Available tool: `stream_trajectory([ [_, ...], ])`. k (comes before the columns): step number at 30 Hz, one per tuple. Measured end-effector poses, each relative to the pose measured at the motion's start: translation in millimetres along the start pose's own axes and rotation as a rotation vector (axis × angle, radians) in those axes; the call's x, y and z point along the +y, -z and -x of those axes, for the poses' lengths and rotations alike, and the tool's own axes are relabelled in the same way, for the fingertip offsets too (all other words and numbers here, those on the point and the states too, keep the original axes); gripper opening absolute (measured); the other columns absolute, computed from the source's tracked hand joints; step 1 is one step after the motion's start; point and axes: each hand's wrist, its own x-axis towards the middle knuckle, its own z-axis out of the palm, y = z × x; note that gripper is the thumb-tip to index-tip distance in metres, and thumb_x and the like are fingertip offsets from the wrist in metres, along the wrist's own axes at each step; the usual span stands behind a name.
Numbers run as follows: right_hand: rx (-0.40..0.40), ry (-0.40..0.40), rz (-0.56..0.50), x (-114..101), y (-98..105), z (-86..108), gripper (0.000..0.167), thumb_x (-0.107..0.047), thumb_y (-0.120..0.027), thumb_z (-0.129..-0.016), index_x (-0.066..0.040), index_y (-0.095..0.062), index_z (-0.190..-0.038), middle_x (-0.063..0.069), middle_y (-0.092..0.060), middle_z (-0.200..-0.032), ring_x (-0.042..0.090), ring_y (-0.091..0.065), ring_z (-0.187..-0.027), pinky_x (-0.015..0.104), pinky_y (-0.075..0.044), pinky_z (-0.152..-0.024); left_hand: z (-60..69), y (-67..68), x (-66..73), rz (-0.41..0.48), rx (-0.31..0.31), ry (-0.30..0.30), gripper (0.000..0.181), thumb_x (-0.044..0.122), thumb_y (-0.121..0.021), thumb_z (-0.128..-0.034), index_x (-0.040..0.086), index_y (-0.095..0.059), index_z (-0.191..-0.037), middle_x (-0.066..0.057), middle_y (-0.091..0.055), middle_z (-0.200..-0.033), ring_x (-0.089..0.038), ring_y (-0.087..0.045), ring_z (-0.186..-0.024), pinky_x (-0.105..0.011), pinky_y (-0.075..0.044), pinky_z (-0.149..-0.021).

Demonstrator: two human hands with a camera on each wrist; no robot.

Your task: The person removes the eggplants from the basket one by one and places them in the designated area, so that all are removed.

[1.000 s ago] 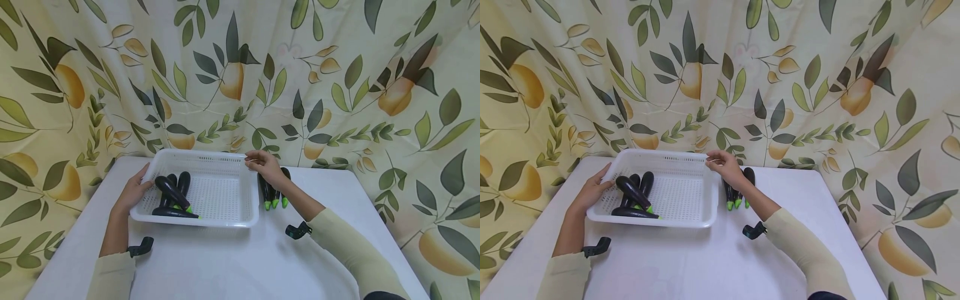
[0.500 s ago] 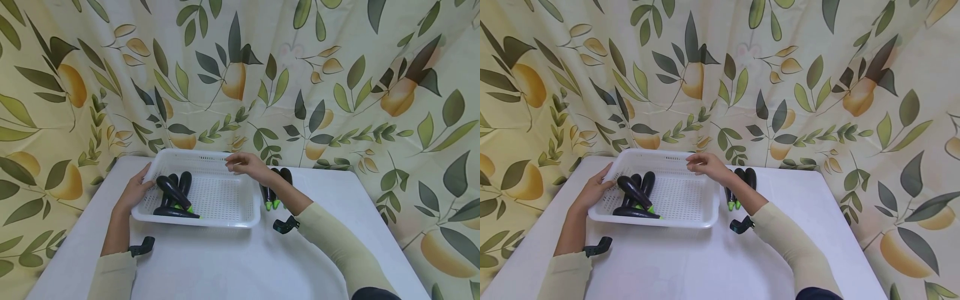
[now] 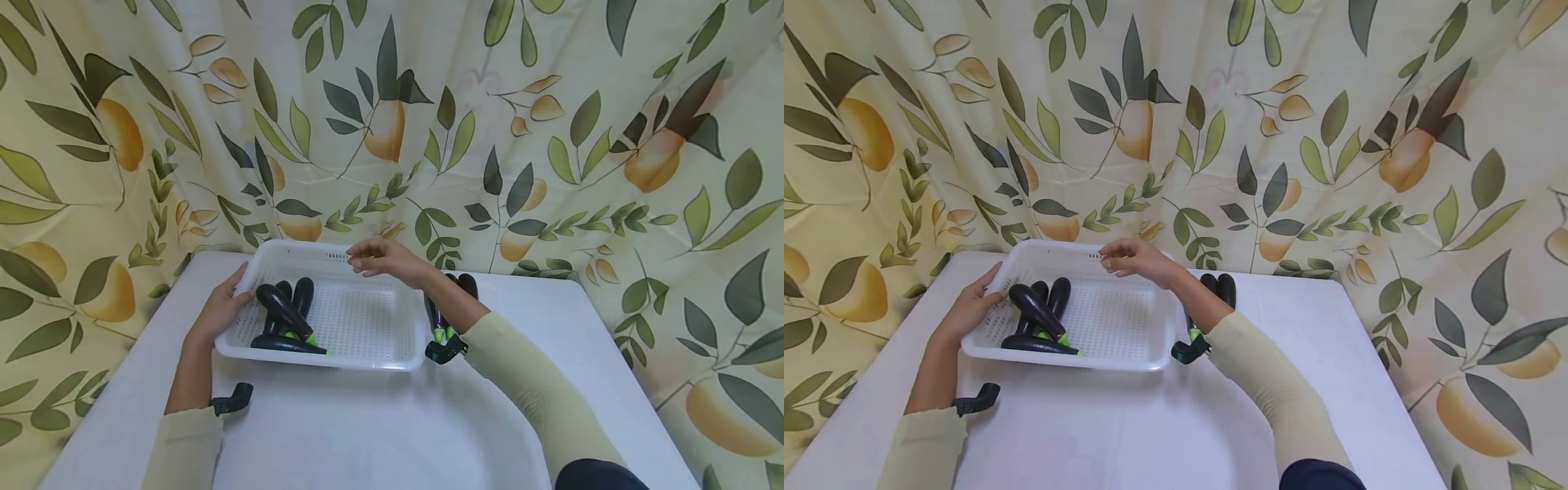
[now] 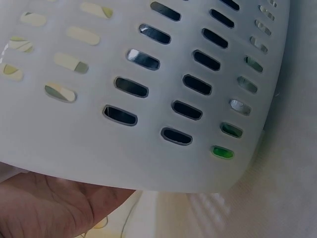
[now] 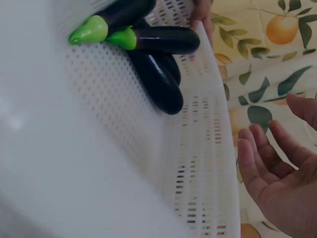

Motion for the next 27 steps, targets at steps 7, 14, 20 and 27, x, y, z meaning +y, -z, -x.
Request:
stream_trajectory([
  [7, -0.044, 0.038, 0.047, -9, -10, -20.3, 0.038, -0.005, -0.064, -0.103, 0.006, -0.061, -0.139, 0.021, -0.067, -0.128, 0.023, -0.068, -0.111, 0.04, -0.058, -0.098, -2.4, -0.3, 0.6, 0.004, -0.001, 0.0, 0.07, 0.012, -0.047, -0.1092, 0.021, -0.014, -0.17, -0.025, -0.026, -0.169, -0.058, -0.045, -0.139, -0.066, -0.049, -0.101],
  [14, -0.051, 0.055, 0.03, -9, -27, -38.8, 0.038, -0.002, -0.068, -0.101, 0.007, -0.062, -0.137, 0.027, -0.065, -0.131, 0.024, -0.069, -0.11, 0.037, -0.058, -0.097, -2.9, 2.6, -2.7, 0.008, -0.007, -0.006, 0.069, 0.015, -0.047, -0.1099, 0.023, -0.013, -0.17, -0.024, -0.024, -0.169, -0.058, -0.043, -0.14, -0.067, -0.048, -0.103],
  [20, -0.08, 0.042, 0.039, -4, -41, -54.0, 0.038, 0.0, -0.068, -0.1, 0.009, -0.062, -0.136, 0.03, -0.064, -0.132, 0.025, -0.068, -0.112, 0.034, -0.058, -0.096, -2.4, 5.1, -3.6, -0.018, -0.003, -0.01, 0.069, 0.015, -0.046, -0.1103, 0.021, -0.012, -0.17, -0.026, -0.025, -0.168, -0.058, -0.045, -0.139, -0.067, -0.048, -0.102],
  [27, -0.088, 0.031, 0.09, 7, -57, -65.6, 0.036, 0.0, -0.071, -0.098, 0.008, -0.065, -0.133, 0.027, -0.065, -0.129, 0.031, -0.064, -0.119, 0.03, -0.058, -0.094, -4.9, 3.2, -2.8, 0.015, -0.013, 0.001, 0.069, 0.014, -0.045, -0.11, 0.024, -0.013, -0.17, -0.026, -0.026, -0.168, -0.058, -0.046, -0.137, -0.066, -0.052, -0.097],
])
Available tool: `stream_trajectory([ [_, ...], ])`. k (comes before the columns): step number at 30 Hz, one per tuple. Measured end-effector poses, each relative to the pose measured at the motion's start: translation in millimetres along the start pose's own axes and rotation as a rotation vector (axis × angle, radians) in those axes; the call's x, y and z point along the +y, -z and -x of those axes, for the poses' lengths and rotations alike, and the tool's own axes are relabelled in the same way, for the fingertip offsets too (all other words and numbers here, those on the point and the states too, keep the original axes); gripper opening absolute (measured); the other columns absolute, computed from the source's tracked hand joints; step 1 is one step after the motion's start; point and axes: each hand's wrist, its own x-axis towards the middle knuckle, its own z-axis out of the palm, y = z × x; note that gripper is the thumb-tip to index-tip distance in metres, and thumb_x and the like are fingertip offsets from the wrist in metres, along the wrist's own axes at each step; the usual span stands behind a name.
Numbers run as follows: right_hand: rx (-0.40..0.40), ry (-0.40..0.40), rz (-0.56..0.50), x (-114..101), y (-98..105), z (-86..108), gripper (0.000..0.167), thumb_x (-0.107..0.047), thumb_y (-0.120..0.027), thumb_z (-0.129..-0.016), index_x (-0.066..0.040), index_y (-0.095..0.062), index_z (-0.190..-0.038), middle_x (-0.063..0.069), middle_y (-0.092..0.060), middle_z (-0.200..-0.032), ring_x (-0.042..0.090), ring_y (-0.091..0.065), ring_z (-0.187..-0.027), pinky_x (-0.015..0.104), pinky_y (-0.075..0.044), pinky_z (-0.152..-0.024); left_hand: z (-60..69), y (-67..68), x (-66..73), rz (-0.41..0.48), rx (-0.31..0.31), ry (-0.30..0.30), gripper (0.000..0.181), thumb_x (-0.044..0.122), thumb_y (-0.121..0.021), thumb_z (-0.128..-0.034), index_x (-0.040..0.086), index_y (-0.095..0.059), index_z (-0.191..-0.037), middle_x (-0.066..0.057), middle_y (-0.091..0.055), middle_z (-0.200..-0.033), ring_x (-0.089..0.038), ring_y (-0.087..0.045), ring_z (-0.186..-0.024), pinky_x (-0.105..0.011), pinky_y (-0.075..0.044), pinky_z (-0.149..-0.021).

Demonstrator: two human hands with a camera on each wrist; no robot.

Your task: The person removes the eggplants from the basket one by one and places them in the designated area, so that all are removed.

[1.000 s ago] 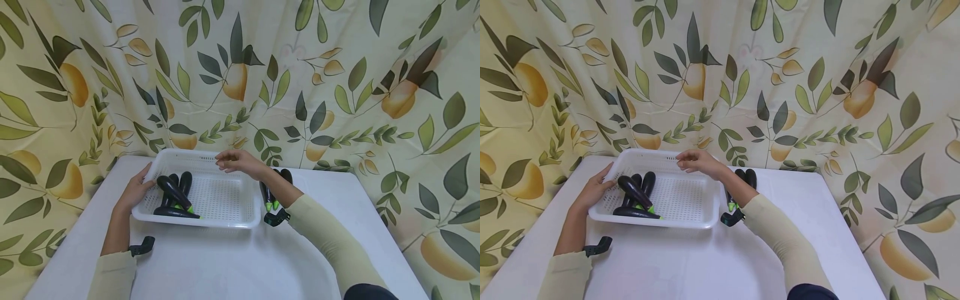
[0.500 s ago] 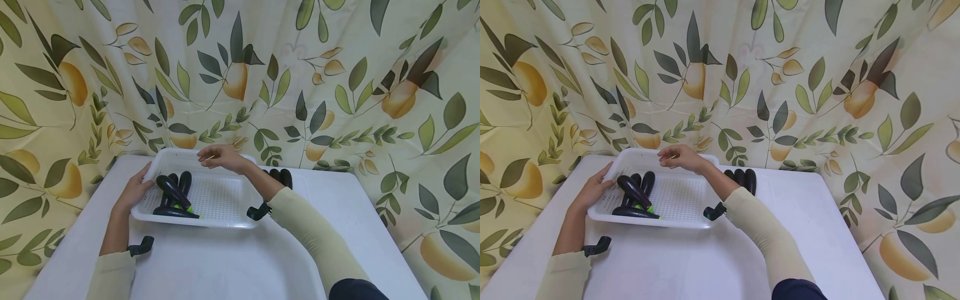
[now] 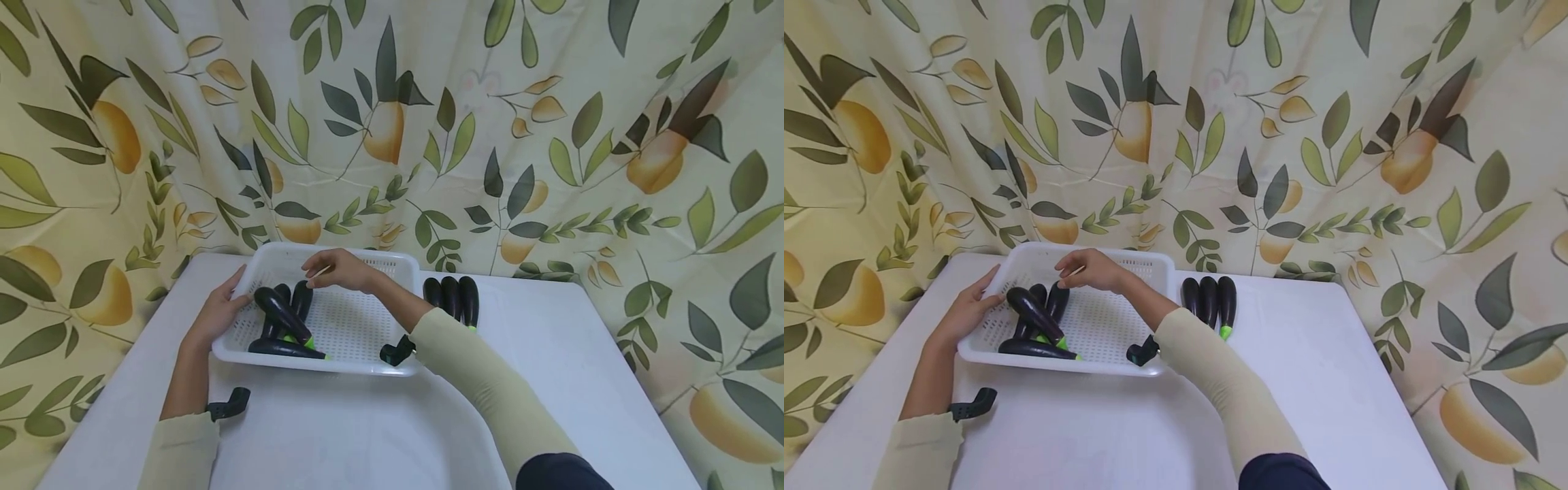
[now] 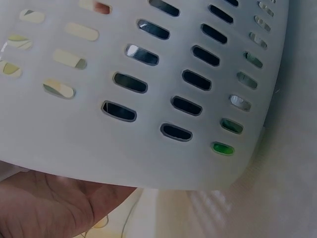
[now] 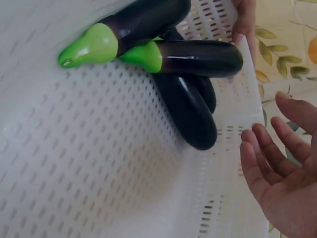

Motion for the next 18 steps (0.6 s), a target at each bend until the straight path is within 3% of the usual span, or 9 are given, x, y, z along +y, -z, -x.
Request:
stream_trajectory([
  [9, 0.028, -0.033, 0.012, 7, -12, -8.9, 0.036, -0.001, -0.075, -0.096, 0.007, -0.066, -0.13, 0.021, -0.07, -0.121, 0.029, -0.068, -0.113, 0.029, -0.058, -0.09, 0.1, -2.0, -0.9, 0.0, 0.0, -0.002, 0.069, 0.014, -0.047, -0.1093, 0.024, -0.015, -0.17, -0.026, -0.028, -0.168, -0.058, -0.047, -0.137, -0.065, -0.053, -0.097],
  [18, 0.02, -0.048, 0.103, 8, -24, -20.5, 0.045, -0.007, -0.079, -0.094, 0.009, -0.064, -0.132, 0.015, -0.071, -0.112, 0.026, -0.068, -0.108, 0.026, -0.057, -0.086, -1.4, 0.9, -1.8, 0.002, -0.009, -0.018, 0.068, 0.013, -0.045, -0.1099, 0.023, -0.014, -0.17, -0.029, -0.029, -0.166, -0.059, -0.05, -0.134, -0.064, -0.055, -0.094],
])
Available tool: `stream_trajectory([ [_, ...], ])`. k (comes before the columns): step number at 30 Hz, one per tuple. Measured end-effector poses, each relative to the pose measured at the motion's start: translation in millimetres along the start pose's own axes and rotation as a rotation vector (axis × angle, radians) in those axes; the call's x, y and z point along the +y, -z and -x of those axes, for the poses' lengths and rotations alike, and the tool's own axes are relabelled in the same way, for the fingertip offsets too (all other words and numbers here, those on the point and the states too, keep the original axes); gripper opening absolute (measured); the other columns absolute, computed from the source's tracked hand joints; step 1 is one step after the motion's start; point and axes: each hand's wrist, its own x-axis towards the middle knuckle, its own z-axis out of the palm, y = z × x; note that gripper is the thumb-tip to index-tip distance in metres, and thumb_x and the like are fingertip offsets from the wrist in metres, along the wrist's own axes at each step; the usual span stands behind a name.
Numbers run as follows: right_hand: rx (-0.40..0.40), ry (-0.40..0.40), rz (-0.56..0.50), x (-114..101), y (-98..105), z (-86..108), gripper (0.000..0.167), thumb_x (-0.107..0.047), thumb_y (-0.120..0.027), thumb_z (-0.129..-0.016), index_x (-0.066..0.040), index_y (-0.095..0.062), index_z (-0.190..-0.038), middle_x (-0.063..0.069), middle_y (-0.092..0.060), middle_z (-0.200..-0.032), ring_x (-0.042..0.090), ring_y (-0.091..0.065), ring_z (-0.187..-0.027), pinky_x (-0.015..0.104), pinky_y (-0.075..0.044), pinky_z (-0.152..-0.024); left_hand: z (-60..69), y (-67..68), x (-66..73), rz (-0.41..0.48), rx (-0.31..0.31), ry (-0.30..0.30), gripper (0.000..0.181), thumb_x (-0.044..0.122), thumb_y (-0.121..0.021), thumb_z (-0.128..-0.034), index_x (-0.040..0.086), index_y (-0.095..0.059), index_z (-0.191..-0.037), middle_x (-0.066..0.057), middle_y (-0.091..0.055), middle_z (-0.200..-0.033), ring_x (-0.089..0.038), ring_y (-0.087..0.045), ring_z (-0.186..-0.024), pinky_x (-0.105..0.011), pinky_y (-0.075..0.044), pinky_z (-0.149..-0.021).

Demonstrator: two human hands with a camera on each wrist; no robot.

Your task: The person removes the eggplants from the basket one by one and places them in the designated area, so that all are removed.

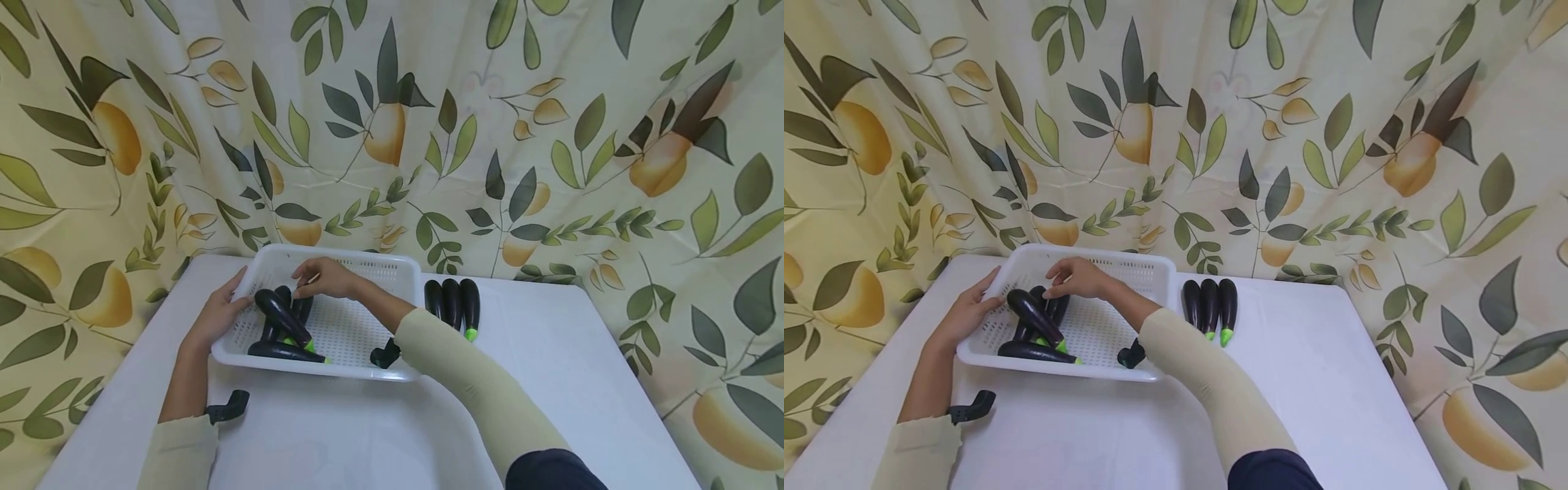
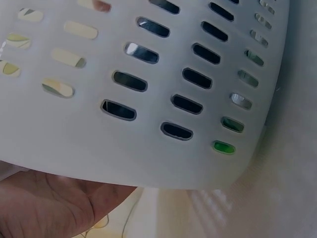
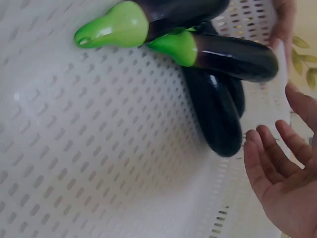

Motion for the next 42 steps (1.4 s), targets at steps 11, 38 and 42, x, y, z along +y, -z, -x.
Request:
stream_trajectory([
  [11, -0.034, -0.015, 0.04, 6, -16, -4.9, 0.046, -0.01, -0.085, -0.088, 0.004, -0.068, -0.128, 0.016, -0.072, -0.115, 0.015, -0.067, -0.099, 0.024, -0.056, -0.083, 2.5, -6.8, 0.8, 0.02, -0.015, 0.029, 0.068, 0.015, -0.047, -0.1104, 0.023, -0.015, -0.17, -0.028, -0.029, -0.166, -0.057, -0.051, -0.134, -0.058, -0.058, -0.094],
  [38, -0.116, -0.043, 0.054, -2, -19, -7.8, 0.05, -0.01, -0.082, -0.09, 0.003, -0.066, -0.135, 0.006, -0.072, -0.103, 0.012, -0.066, -0.092, 0.024, -0.056, -0.081, 2.9, -3.4, 7.6, 0.005, -0.025, 0.018, 0.068, 0.014, -0.045, -0.1104, 0.022, -0.014, -0.17, -0.029, -0.031, -0.166, -0.056, -0.049, -0.136, -0.061, -0.053, -0.1],
  [42, -0.116, -0.109, -0.109, -6, -9, -4.3, 0.059, -0.002, -0.076, -0.093, 0.004, -0.054, -0.148, 0.015, -0.07, -0.116, 0.019, -0.069, -0.098, 0.038, -0.06, -0.091, 1.9, -2.2, 7.3, 0.012, -0.017, 0.023, 0.068, 0.014, -0.046, -0.1104, 0.024, -0.014, -0.17, -0.028, -0.032, -0.165, -0.056, -0.049, -0.137, -0.063, -0.052, -0.1],
])
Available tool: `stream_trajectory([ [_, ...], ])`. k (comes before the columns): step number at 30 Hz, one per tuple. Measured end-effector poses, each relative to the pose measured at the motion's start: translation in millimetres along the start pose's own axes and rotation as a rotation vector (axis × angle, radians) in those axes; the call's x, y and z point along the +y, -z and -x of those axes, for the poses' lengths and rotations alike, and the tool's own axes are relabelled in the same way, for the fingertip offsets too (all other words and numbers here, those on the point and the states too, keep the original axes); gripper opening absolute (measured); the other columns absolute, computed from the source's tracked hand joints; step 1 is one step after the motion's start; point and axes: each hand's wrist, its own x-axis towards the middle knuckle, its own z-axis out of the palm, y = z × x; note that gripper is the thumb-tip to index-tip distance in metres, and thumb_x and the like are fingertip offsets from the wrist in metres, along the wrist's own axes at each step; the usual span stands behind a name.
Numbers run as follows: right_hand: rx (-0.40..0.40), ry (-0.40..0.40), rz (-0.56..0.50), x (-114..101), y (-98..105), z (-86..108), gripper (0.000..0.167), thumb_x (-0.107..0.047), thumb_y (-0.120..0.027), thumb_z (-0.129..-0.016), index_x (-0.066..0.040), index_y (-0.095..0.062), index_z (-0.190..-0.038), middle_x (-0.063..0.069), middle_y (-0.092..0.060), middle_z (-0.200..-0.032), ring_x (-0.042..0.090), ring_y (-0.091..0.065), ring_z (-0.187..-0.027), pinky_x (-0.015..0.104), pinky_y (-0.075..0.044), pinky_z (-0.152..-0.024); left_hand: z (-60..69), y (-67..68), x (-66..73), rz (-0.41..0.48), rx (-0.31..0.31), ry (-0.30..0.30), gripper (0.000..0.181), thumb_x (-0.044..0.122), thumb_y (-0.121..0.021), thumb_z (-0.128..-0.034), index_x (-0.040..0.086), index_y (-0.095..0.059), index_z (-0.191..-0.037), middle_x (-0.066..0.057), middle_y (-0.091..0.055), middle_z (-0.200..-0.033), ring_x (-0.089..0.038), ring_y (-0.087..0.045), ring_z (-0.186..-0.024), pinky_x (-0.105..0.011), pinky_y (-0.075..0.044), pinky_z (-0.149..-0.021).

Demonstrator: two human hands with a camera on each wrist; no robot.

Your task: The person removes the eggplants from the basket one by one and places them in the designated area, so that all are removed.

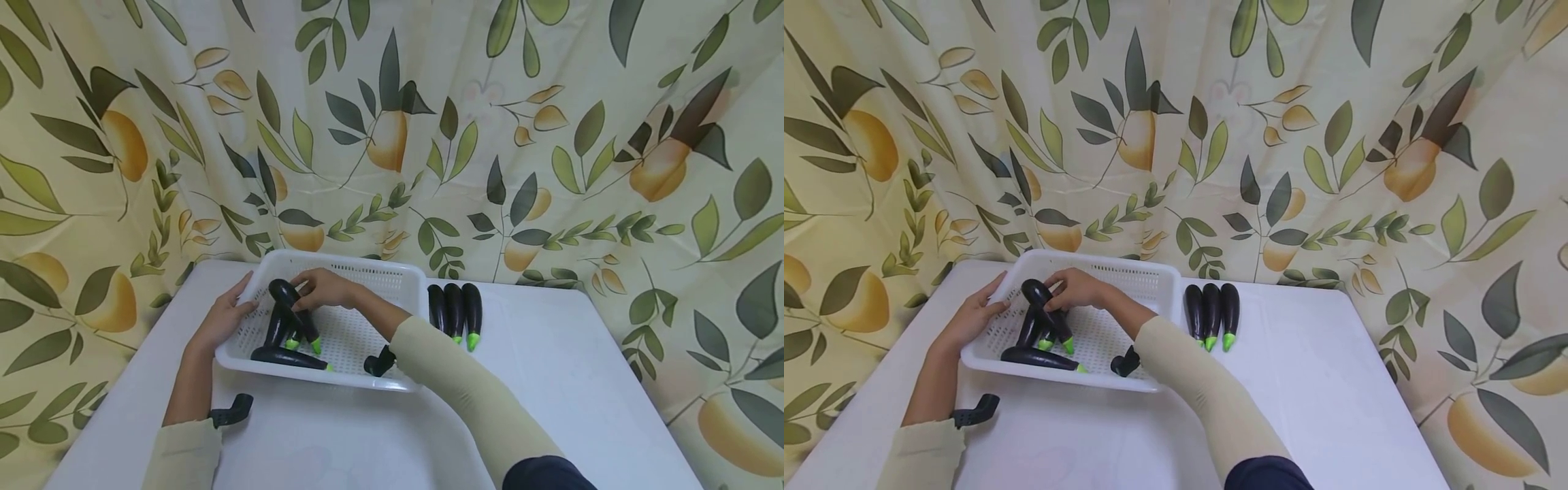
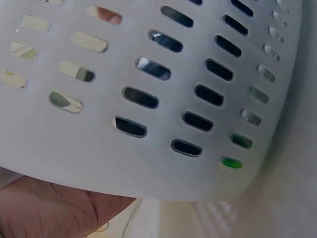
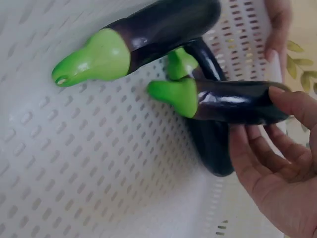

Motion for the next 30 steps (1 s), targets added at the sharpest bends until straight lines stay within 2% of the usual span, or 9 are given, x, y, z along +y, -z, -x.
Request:
stream_trajectory([
  [3, -0.023, -0.041, -0.107, -1, 5, 5.2, 0.07, 0.001, -0.071, -0.097, -0.004, -0.041, -0.16, 0.022, -0.064, -0.13, 0.025, -0.068, -0.107, 0.048, -0.06, -0.094, -0.8, 0.1, -0.9, 0.002, 0.003, 0.011, 0.069, 0.013, -0.045, -0.1103, 0.025, -0.014, -0.17, -0.029, -0.033, -0.164, -0.057, -0.049, -0.136, -0.064, -0.052, -0.1],
  [6, -0.041, -0.057, -0.148, 2, 10, 10.7, 0.079, 0.001, -0.066, -0.1, -0.018, -0.031, -0.167, 0.025, -0.055, -0.143, 0.029, -0.066, -0.118, 0.048, -0.06, -0.093, -1.2, -0.6, -1.0, 0.006, 0.002, 0.022, 0.068, 0.014, -0.044, -0.1106, 0.026, -0.013, -0.17, -0.028, -0.033, -0.165, -0.056, -0.048, -0.137, -0.064, -0.052, -0.1],
  [9, -0.072, -0.053, -0.164, 9, 16, 15.4, 0.081, 0.0, -0.063, -0.102, -0.024, -0.026, -0.169, 0.024, -0.048, -0.151, 0.031, -0.062, -0.126, 0.047, -0.06, -0.093, -0.1, -1.3, -0.7, 0.003, 0.004, 0.03, 0.068, 0.015, -0.044, -0.1108, 0.026, -0.013, -0.17, -0.028, -0.033, -0.165, -0.056, -0.049, -0.136, -0.064, -0.052, -0.099],
  [13, -0.09, -0.063, -0.19, 15, 24, 22.3, 0.076, -0.003, -0.061, -0.102, -0.023, -0.03, -0.168, 0.02, -0.053, -0.147, 0.03, -0.064, -0.122, 0.047, -0.059, -0.095, 0.1, -1.6, -0.7, 0.0, 0.005, 0.025, 0.068, 0.015, -0.044, -0.1105, 0.026, -0.013, -0.17, -0.029, -0.033, -0.164, -0.057, -0.05, -0.135, -0.064, -0.053, -0.098],
  [16, -0.067, -0.073, -0.225, 18, 29, 27.2, 0.073, -0.003, -0.06, -0.1, -0.023, -0.034, -0.166, 0.019, -0.061, -0.135, 0.029, -0.067, -0.113, 0.046, -0.06, -0.095, -0.2, -1.6, -0.6, 0.001, 0.001, 0.018, 0.069, 0.014, -0.044, -0.1101, 0.025, -0.013, -0.17, -0.029, -0.033, -0.164, -0.057, -0.049, -0.135, -0.064, -0.053, -0.097],
  [19, -0.048, -0.075, -0.295, 19, 33, 31.0, 0.072, 0.0, -0.056, -0.1, -0.024, -0.036, -0.164, 0.019, -0.064, -0.13, 0.029, -0.068, -0.109, 0.048, -0.059, -0.096, -0.5, -0.8, -1.1, -0.003, 0.001, 0.017, 0.069, 0.014, -0.044, -0.11, 0.024, -0.013, -0.17, -0.029, -0.033, -0.164, -0.057, -0.049, -0.135, -0.065, -0.053, -0.097],
  [26, -0.022, -0.095, -0.474, 22, 37, 39.7, 0.07, 0.004, -0.052, -0.105, -0.027, -0.034, -0.165, 0.017, -0.048, -0.148, 0.031, -0.065, -0.112, 0.052, -0.054, -0.102, 0.0, 0.4, -2.4, -0.008, -0.005, 0.015, 0.069, 0.015, -0.044, -0.1105, 0.025, -0.011, -0.17, -0.029, -0.032, -0.165, -0.057, -0.048, -0.136, -0.065, -0.052, -0.099],
  [30, -0.016, -0.129, -0.516, 25, 40, 47.4, 0.069, 0.002, -0.053, -0.105, -0.026, -0.034, -0.165, 0.016, -0.043, -0.152, 0.032, -0.063, -0.114, 0.053, -0.053, -0.103, 0.2, 0.4, -2.2, -0.008, -0.008, 0.019, 0.07, 0.015, -0.044, -0.1103, 0.024, -0.01, -0.17, -0.029, -0.032, -0.165, -0.056, -0.05, -0.136, -0.063, -0.053, -0.099],
])
